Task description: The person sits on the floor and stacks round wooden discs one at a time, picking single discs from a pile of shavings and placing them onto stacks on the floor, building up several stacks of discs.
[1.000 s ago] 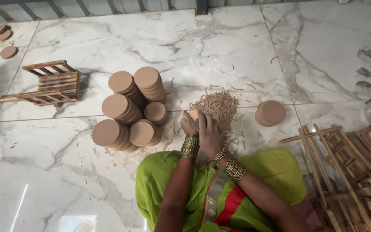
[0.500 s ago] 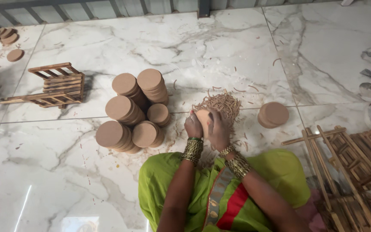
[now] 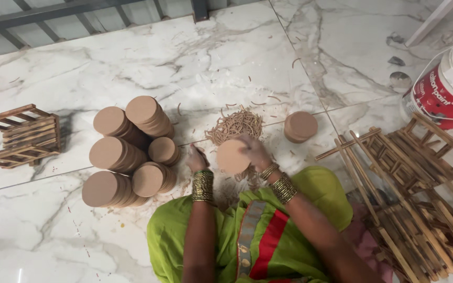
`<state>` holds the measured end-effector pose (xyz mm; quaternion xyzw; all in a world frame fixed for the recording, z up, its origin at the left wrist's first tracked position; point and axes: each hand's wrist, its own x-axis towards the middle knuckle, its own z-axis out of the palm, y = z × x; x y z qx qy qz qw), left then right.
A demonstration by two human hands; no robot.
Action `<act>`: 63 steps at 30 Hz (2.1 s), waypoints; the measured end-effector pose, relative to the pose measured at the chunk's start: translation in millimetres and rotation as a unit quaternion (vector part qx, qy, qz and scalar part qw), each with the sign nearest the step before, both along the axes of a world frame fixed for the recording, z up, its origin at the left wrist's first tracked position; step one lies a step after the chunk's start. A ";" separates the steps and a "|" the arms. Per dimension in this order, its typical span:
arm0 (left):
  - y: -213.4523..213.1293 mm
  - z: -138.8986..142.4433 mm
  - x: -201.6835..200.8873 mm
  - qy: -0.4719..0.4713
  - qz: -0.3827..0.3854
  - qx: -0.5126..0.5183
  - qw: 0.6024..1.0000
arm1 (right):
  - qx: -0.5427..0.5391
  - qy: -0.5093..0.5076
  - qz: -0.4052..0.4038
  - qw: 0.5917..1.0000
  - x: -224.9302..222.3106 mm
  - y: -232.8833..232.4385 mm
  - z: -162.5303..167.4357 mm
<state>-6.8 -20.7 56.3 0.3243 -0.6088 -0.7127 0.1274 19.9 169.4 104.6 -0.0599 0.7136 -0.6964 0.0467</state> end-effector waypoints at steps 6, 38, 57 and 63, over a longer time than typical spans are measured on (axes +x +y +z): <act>-54.5 32.5 -9.9 -0.120 -0.059 -0.310 0.941 | -0.140 0.058 -0.404 0.902 -36.6 102.7 9.4; -62.2 29.3 -43.3 -0.024 -0.183 -0.369 0.911 | 0.262 0.267 -0.478 0.795 -53.9 126.8 -20.4; 21.6 25.1 5.2 0.247 -0.155 -0.137 0.947 | 0.417 0.141 -0.036 0.897 14.2 -92.7 47.4; 29.5 25.9 3.1 0.250 -0.087 -0.087 0.960 | 0.064 0.176 0.170 0.968 -21.2 -88.6 62.0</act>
